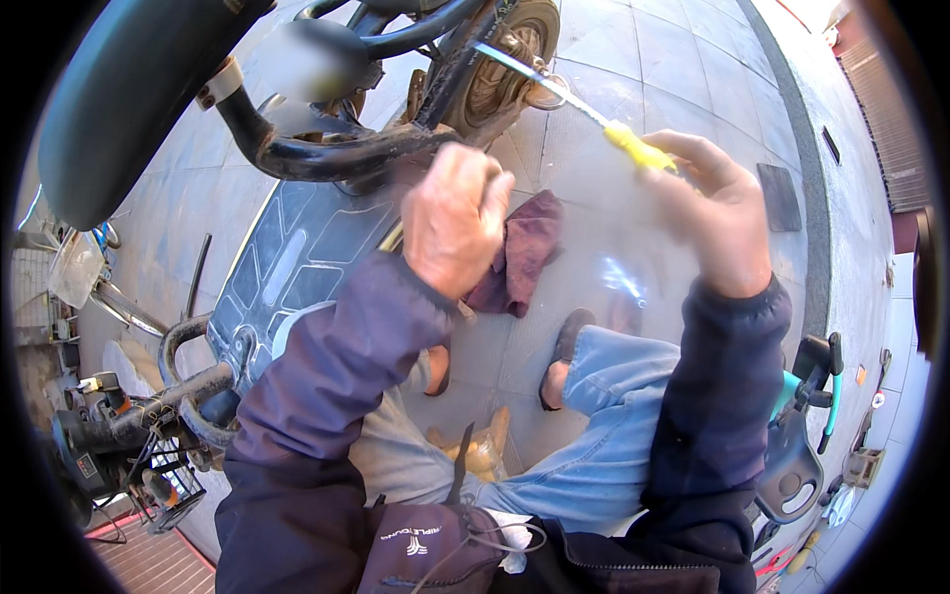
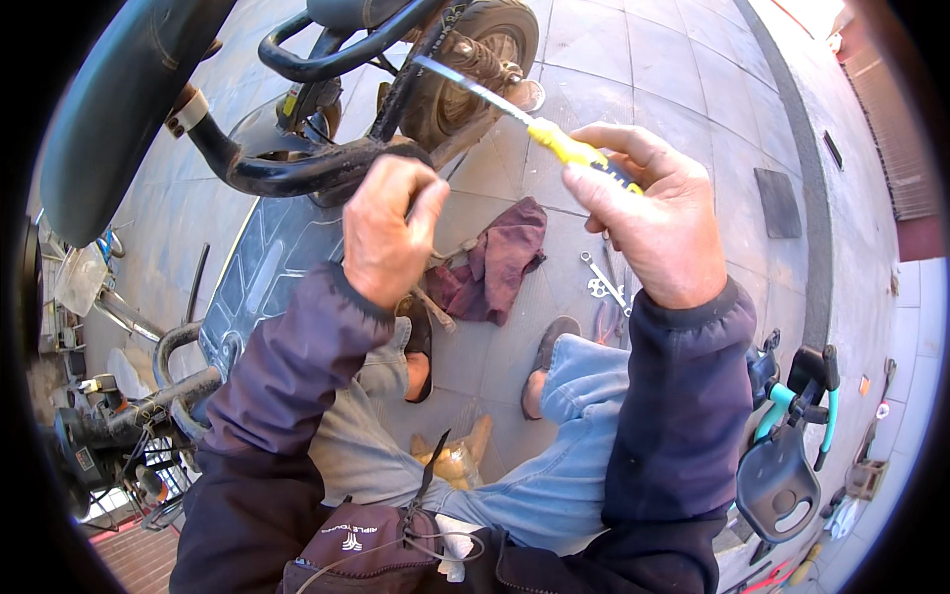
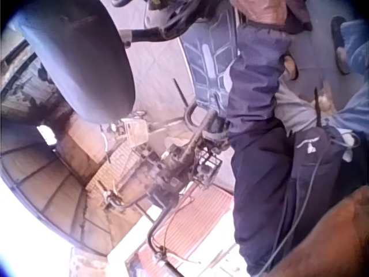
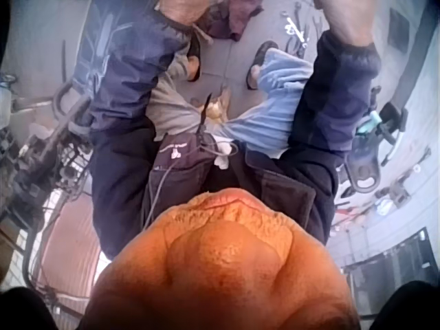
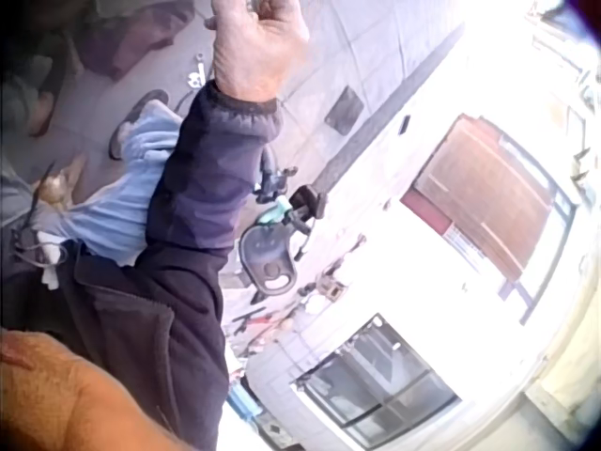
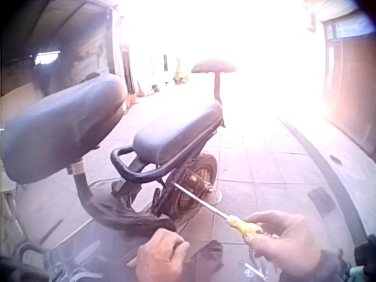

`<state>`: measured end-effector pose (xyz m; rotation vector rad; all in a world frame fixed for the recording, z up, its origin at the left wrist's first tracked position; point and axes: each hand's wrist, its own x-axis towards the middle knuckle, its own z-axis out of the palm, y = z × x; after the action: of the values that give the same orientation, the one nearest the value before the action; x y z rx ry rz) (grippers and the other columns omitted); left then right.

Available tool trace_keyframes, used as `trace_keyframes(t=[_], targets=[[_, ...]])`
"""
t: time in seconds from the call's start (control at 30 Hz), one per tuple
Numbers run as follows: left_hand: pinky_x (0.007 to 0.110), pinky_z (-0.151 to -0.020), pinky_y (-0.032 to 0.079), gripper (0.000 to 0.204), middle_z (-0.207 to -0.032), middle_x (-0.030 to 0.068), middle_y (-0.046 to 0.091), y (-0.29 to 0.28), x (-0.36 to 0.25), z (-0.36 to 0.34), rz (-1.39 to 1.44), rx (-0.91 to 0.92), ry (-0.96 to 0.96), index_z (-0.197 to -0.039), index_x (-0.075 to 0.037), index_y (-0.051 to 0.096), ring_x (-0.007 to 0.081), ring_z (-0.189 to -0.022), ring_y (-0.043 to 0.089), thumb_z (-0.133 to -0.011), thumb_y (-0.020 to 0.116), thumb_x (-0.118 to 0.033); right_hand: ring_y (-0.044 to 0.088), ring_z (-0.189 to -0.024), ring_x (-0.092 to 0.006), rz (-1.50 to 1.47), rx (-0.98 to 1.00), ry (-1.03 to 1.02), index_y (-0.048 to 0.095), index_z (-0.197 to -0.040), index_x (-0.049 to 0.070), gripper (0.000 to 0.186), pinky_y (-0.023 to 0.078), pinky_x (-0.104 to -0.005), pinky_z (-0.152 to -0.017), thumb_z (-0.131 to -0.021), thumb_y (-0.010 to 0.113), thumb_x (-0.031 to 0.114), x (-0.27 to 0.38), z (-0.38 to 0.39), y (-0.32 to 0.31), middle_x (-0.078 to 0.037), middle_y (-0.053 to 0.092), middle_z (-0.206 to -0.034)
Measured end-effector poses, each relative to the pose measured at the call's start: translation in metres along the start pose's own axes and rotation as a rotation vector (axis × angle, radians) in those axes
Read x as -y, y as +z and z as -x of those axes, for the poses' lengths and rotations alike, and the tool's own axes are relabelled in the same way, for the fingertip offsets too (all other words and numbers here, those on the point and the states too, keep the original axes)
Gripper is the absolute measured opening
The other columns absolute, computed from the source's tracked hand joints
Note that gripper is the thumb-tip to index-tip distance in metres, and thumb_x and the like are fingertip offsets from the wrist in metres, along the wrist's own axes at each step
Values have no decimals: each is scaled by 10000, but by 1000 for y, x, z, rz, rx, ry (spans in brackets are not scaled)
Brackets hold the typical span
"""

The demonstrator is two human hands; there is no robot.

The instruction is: The person uses a yellow screwdriver to tighten screws on the handlebar assembly of a motorcycle. After securing the components, the person wipes the handlebar area with a dark cloth.

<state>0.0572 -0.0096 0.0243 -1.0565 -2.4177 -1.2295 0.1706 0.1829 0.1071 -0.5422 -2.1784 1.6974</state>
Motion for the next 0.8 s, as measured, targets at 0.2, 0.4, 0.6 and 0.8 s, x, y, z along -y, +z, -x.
trace_keyframes(t=[0.2, 0.4, 0.6, 0.8], targets=[[346, -629, 490, 124, -836, 149, 607, -1, -9, 28, 138, 34, -71, -936, -16, 602, 321, -732, 623, -816, 632, -17, 552, -645, -68, 95, 155, 30, 647, -1067, -18, 300, 463, -202, -553, -806, 694, 122, 8, 1, 26, -54, 621, -804], [396, -627, 481, 75, -812, 130, 562, 8, -4, 30, 150, 102, -159, -847, -29, 599, 343, -724, 594, -810, 648, -73, 548, -642, -69, 29, 125, 17, 638, -1081, -27, 306, 462, -205, -565, -808, 677, 104, 3, -6, 47, -62, 628, -801], [409, -620, 482, 76, -819, 134, 565, 12, -2, 30, 168, 167, -186, -826, -46, 597, 350, -722, 595, -813, 648, -100, 547, -637, -67, 47, 87, 44, 638, -1078, -30, 292, 446, -210, -565, -811, 662, 86, 5, -16, 74, -54, 632, -792], [431, -637, 492, 93, -829, 148, 584, 12, 1, 35, 80, 286, -171, -845, -42, 614, 370, -737, 604, -822, 634, -130, 590, -628, -109, 273, -76, -74, 649, -1052, -29, 316, 474, -256, -588, -793, 666, 152, -4, -32, 105, -97, 653, -776]])
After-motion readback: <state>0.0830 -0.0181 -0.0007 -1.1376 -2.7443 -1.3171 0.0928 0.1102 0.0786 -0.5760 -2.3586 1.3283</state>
